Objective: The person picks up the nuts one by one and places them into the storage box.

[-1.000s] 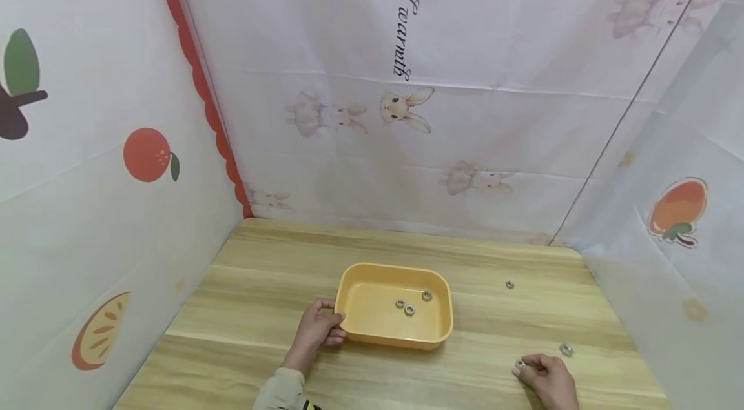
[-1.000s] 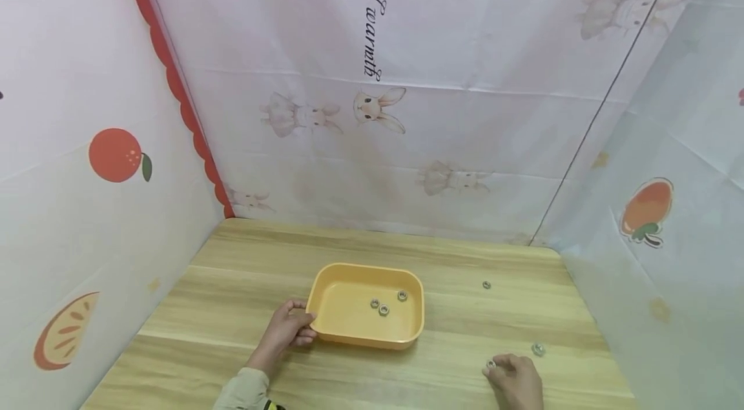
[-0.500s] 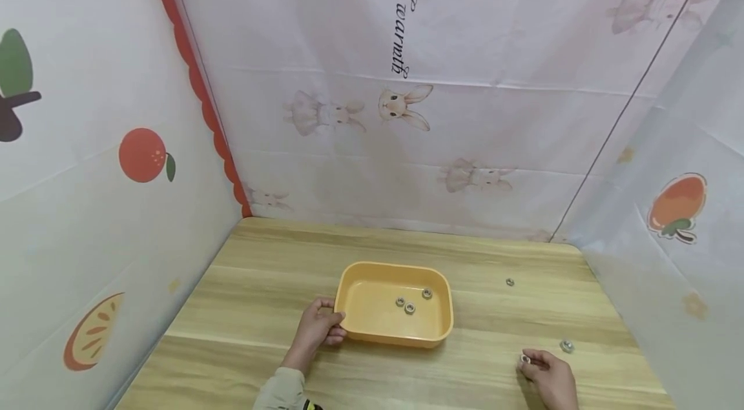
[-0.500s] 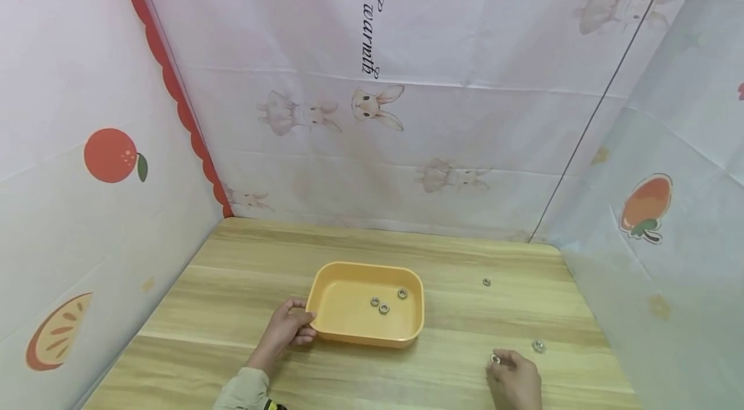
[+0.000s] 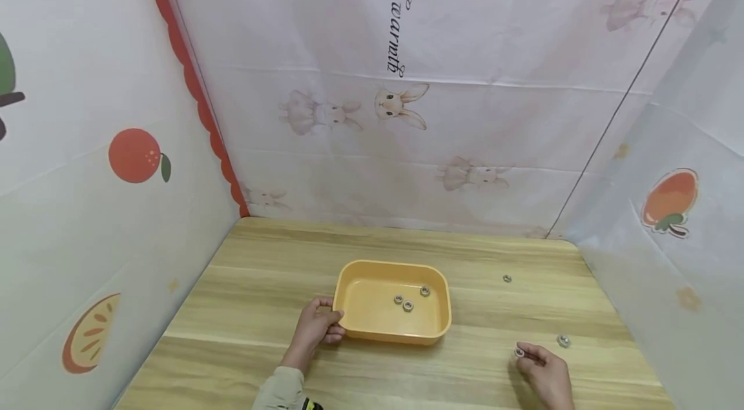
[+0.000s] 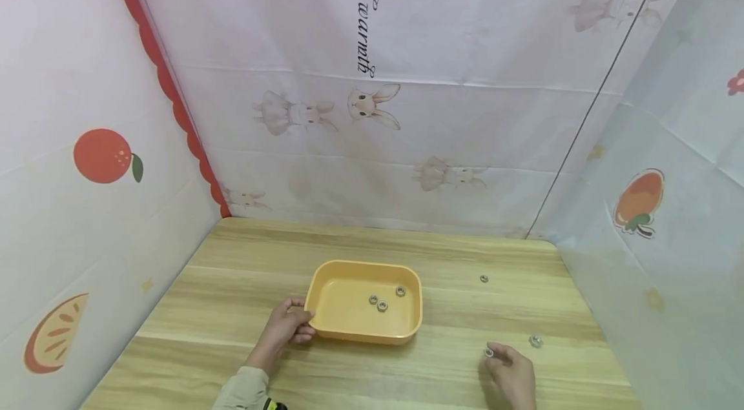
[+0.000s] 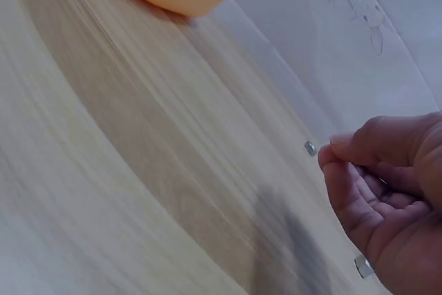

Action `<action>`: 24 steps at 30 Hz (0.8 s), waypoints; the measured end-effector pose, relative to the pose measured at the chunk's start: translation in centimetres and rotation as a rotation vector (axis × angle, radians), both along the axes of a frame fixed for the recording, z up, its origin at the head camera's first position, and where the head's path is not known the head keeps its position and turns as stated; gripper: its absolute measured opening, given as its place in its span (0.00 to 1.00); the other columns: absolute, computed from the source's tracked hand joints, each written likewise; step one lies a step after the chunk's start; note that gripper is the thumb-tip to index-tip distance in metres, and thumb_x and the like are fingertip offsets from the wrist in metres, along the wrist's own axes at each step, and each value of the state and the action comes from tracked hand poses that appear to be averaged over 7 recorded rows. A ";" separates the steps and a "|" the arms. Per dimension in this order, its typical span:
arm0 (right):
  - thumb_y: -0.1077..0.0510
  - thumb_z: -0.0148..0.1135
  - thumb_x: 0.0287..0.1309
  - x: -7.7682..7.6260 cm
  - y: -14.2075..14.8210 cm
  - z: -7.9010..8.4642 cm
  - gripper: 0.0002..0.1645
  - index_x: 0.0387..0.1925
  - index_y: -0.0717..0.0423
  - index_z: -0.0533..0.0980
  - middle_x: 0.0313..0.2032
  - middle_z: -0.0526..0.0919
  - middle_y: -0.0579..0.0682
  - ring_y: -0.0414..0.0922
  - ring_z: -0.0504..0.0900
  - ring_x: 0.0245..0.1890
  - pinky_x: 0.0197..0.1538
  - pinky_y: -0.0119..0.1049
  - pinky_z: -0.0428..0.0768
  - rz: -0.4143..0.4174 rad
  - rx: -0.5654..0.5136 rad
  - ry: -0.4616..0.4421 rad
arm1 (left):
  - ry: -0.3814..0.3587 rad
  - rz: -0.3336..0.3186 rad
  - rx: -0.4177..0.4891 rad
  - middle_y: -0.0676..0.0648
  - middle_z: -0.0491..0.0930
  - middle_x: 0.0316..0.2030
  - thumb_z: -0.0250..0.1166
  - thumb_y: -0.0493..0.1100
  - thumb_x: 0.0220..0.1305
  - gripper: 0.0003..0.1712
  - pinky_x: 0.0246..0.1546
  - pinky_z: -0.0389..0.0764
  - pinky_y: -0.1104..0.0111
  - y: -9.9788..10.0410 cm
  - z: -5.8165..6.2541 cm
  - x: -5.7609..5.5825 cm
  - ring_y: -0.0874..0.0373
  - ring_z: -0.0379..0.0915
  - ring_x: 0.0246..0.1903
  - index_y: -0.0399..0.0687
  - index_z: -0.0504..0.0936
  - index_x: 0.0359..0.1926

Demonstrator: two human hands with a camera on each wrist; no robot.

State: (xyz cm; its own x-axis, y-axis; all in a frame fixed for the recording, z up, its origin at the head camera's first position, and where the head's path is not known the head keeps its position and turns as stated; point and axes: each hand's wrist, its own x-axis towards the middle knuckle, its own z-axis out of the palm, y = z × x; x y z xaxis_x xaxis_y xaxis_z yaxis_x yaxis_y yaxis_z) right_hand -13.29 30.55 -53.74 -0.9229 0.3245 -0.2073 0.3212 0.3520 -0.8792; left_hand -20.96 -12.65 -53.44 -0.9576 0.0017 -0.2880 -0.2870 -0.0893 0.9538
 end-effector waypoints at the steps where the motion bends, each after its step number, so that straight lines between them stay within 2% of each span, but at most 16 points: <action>1: 0.68 0.60 0.52 0.0 -0.2 0.2 0.23 0.50 0.73 0.71 0.41 0.81 0.61 0.35 0.79 0.33 0.36 0.24 0.78 -0.008 -0.005 -0.001 | 0.001 -0.001 0.002 0.37 0.80 0.22 0.62 0.33 0.58 0.23 0.18 0.81 0.68 0.0 0.0 0.0 0.57 0.77 0.16 0.30 0.63 0.51; 4: 0.66 0.61 0.52 0.1 -0.8 0.8 0.24 0.52 0.72 0.71 0.41 0.81 0.57 0.32 0.78 0.33 0.37 0.23 0.78 -0.040 -0.033 0.000 | 0.004 -0.003 0.010 0.35 0.80 0.23 0.62 0.33 0.58 0.22 0.19 0.82 0.68 0.0 0.0 0.0 0.56 0.77 0.17 0.30 0.64 0.50; 8: 0.63 0.65 0.52 0.1 -1.7 1.4 0.27 0.53 0.71 0.71 0.41 0.82 0.53 0.31 0.78 0.34 0.39 0.25 0.79 -0.073 -0.132 0.026 | 0.002 -0.009 0.019 0.35 0.80 0.23 0.62 0.33 0.58 0.22 0.19 0.82 0.67 -0.1 0.0 0.3 0.56 0.77 0.17 0.30 0.63 0.51; 15: 0.63 0.68 0.50 0.0 -3.6 2.6 0.28 0.52 0.71 0.70 0.37 0.81 0.47 0.35 0.79 0.36 0.42 0.27 0.79 -0.100 -0.302 0.084 | -0.003 -0.021 0.024 0.36 0.80 0.23 0.63 0.34 0.59 0.23 0.19 0.82 0.67 -0.4 0.1 0.6 0.56 0.78 0.17 0.30 0.63 0.51; 18: 0.65 0.68 0.49 -0.3 -4.5 2.9 0.27 0.51 0.70 0.71 0.35 0.81 0.47 0.37 0.80 0.36 0.43 0.29 0.80 -0.123 -0.400 0.115 | 0.000 -0.021 0.023 0.36 0.80 0.23 0.63 0.35 0.59 0.24 0.19 0.82 0.68 -0.6 0.2 0.6 0.56 0.78 0.17 0.31 0.63 0.52; 24: 0.72 0.64 0.48 -0.9 -6.1 3.3 0.16 0.41 0.62 0.76 0.34 0.80 0.49 0.40 0.80 0.36 0.44 0.32 0.80 -0.135 -0.543 0.153 | -0.002 -0.029 0.023 0.36 0.80 0.23 0.63 0.35 0.59 0.23 0.19 0.82 0.68 -0.9 0.1 0.8 0.56 0.78 0.17 0.31 0.63 0.51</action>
